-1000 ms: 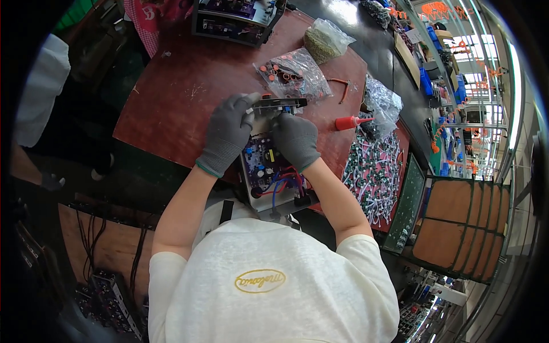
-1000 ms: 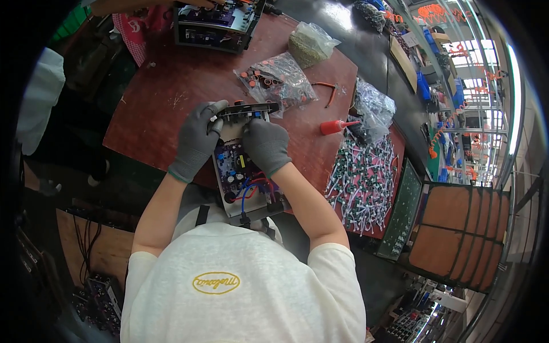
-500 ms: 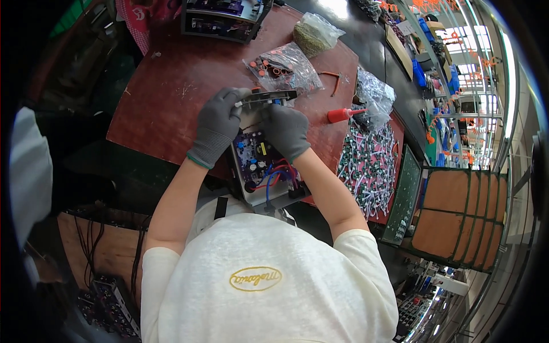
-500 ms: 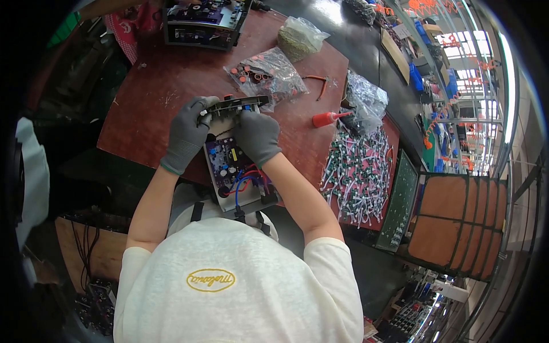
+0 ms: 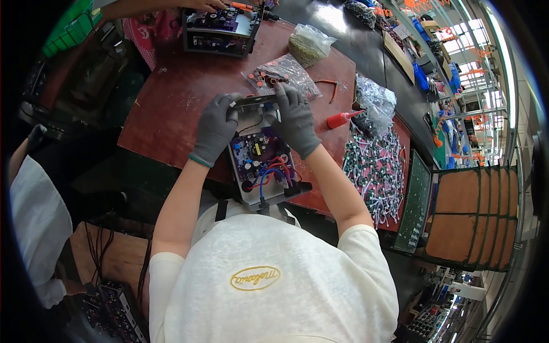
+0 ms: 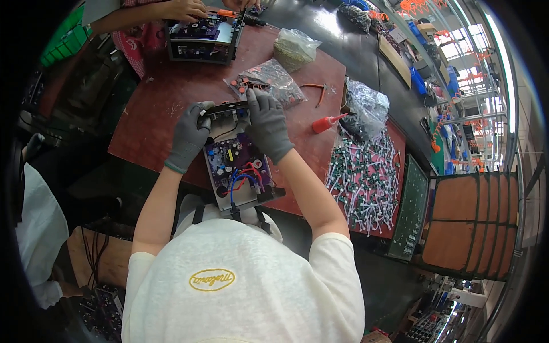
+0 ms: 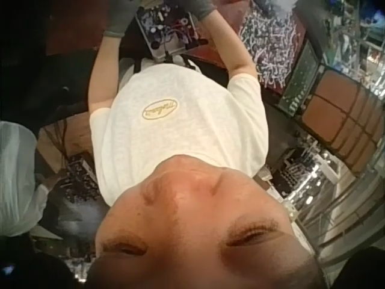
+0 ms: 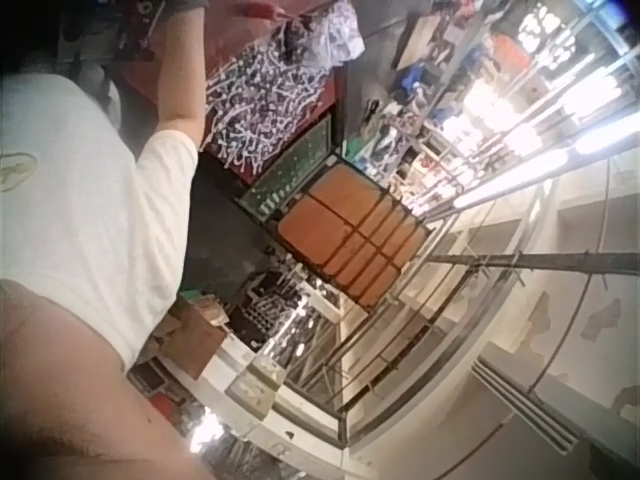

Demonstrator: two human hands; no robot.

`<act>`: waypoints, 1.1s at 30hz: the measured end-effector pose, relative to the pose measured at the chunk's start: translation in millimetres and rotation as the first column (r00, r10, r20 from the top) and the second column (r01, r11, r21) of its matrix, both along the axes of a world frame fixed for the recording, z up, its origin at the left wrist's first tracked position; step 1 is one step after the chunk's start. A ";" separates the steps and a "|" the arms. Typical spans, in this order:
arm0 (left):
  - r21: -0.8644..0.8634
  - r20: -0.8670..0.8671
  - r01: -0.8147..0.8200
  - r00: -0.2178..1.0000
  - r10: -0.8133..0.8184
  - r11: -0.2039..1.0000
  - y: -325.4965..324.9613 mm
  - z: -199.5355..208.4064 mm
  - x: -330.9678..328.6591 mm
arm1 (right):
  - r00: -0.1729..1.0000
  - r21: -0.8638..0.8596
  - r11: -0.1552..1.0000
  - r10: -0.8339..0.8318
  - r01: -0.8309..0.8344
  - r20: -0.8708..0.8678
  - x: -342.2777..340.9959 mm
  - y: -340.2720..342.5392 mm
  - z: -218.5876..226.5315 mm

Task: Assembling and wiring an electronic power supply unit by connecting internal cables and applying sealant.

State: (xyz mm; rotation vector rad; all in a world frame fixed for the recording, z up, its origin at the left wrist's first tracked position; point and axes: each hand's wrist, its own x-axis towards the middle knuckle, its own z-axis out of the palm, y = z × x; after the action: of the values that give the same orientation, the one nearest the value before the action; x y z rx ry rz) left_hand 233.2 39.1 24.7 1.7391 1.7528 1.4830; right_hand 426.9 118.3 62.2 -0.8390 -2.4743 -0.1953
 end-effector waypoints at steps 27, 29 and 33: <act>-0.177 0.821 0.261 0.571 -0.004 0.949 -67.2 -21.5 -16.3 | 0.948 -0.494 0.834 0.100 -0.245 -0.302 -27.8 -44.3 16.4; -0.211 0.716 0.238 0.698 -0.016 0.948 -64.7 -23.0 -9.2 | 0.938 -0.583 0.762 0.094 -0.283 -0.333 -34.7 -46.2 17.4; -0.227 0.670 0.206 0.742 0.000 0.952 -55.4 -22.2 -2.2 | 0.938 -0.511 0.809 0.139 -0.292 -0.317 -40.0 -48.5 20.1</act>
State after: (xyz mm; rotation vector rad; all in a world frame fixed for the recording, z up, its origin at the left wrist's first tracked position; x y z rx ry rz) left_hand 231.0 -16.3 2.6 0.9541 1.3614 1.4557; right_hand 386.9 69.8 82.3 -0.7239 -2.3574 0.7096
